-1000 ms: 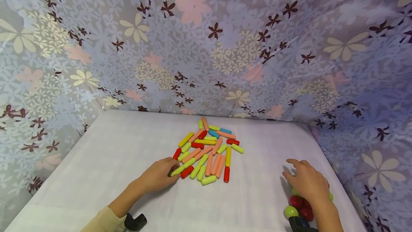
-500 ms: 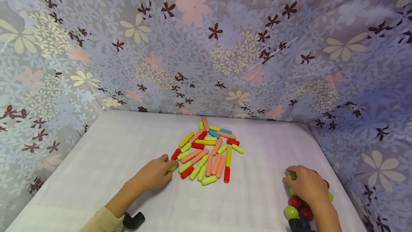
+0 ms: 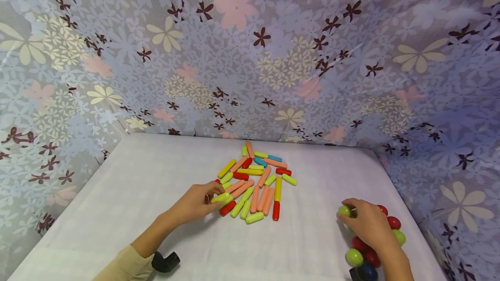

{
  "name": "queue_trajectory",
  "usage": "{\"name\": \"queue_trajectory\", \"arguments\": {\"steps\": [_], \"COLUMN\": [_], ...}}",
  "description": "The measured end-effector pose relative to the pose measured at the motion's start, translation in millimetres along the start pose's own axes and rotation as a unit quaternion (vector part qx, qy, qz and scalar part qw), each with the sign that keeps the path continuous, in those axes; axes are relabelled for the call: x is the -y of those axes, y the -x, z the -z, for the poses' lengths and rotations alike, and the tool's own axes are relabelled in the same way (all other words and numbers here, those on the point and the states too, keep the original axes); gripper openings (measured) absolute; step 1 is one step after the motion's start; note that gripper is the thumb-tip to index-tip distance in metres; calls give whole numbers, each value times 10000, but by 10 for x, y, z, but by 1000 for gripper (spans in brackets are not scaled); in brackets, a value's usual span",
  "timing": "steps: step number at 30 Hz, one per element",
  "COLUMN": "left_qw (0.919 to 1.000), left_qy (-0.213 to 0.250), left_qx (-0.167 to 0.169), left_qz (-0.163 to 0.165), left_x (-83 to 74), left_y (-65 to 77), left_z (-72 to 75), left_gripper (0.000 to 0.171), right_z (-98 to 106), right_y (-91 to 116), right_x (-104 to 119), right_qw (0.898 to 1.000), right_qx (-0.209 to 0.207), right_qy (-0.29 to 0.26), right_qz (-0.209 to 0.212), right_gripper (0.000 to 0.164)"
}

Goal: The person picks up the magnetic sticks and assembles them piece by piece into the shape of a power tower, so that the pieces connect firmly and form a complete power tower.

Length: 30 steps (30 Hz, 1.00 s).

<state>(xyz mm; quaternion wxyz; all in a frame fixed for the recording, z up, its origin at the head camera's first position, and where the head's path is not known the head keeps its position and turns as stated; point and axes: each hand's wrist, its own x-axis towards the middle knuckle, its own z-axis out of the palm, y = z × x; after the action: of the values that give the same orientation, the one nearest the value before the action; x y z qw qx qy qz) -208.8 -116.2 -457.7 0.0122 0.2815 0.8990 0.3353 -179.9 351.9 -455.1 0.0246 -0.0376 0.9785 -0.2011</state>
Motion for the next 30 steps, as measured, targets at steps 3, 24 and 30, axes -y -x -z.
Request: {"name": "queue_trajectory", "arguments": {"steps": [3, 24, 30], "left_qw": [9995, 9829, 9820], "left_qy": [255, 640, 509], "left_qx": [89, 1011, 1306], "left_qz": [-191, -1403, -1263], "left_x": [-75, -299, -354], "left_y": [-11, 94, 66], "left_z": [-72, -726, -711], "left_gripper": [24, 18, 24], "right_z": [-53, -824, -837], "right_y": [15, 213, 222], "right_x": [199, 1417, 1428], "right_qw": [9985, 9459, 9424], "right_qx": [34, 1152, 1022], "right_qy": [-549, -1640, -1791], "right_qz": [23, 2552, 2633], "right_gripper": [52, 29, 34]}}
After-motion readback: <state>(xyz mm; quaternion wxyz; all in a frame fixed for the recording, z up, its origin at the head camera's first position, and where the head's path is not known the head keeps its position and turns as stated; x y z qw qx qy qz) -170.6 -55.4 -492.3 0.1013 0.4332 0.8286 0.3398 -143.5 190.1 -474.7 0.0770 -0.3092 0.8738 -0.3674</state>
